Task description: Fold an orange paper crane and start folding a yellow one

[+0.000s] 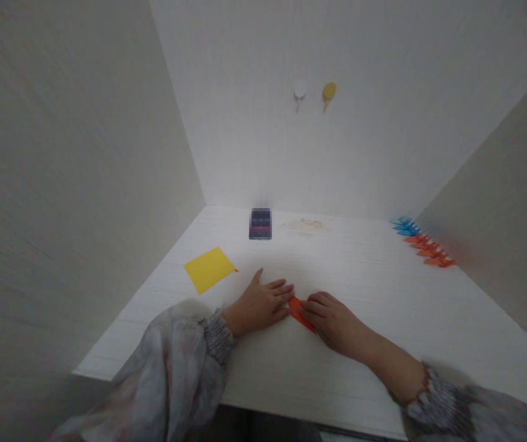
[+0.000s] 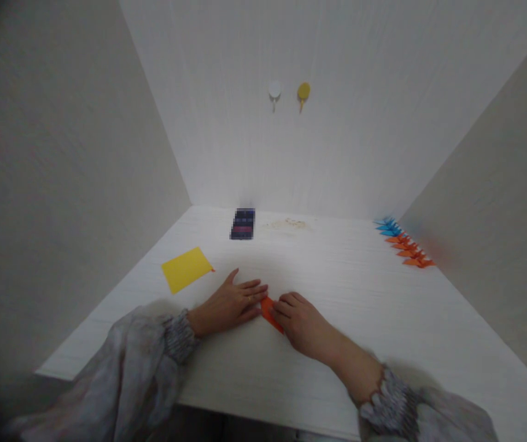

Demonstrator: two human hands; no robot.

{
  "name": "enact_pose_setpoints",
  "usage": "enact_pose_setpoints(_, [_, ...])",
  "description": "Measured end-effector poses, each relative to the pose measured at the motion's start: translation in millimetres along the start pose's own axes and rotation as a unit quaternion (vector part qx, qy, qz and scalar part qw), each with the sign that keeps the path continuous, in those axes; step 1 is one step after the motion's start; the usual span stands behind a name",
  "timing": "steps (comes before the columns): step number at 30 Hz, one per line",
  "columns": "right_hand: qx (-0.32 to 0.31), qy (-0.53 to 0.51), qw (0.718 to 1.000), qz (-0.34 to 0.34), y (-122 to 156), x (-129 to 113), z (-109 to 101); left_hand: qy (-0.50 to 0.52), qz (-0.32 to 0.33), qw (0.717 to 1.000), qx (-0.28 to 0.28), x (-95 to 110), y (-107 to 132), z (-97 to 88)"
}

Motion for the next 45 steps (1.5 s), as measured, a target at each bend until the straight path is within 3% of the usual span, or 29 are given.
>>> enact_pose_setpoints(16, [-0.007,-0.015,1.0,0.001,5.8,2.9,-2.3,0.02,-0.014,1.0,-0.014,-13.2,3.9,4.9])
enact_pose_setpoints(29, [-0.007,-0.01,1.0,0.005,-3.5,0.0,0.3,0.004,0.042,0.999,0.008,3.0,-1.0,2.8])
enact_pose_setpoints(45, [-0.004,-0.01,1.0,0.009,-0.6,3.2,4.1,0.007,-0.021,1.0,-0.002,-7.5,3.4,3.0])
Point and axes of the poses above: each hand's wrist, its own y-axis away from the middle knuckle, its own z-axis out of the palm, x = y × z, the point moved 3 cm from there along -y, towards the middle knuckle, and after that the axes turned 5 degrees about x, right-handed, at the moved point
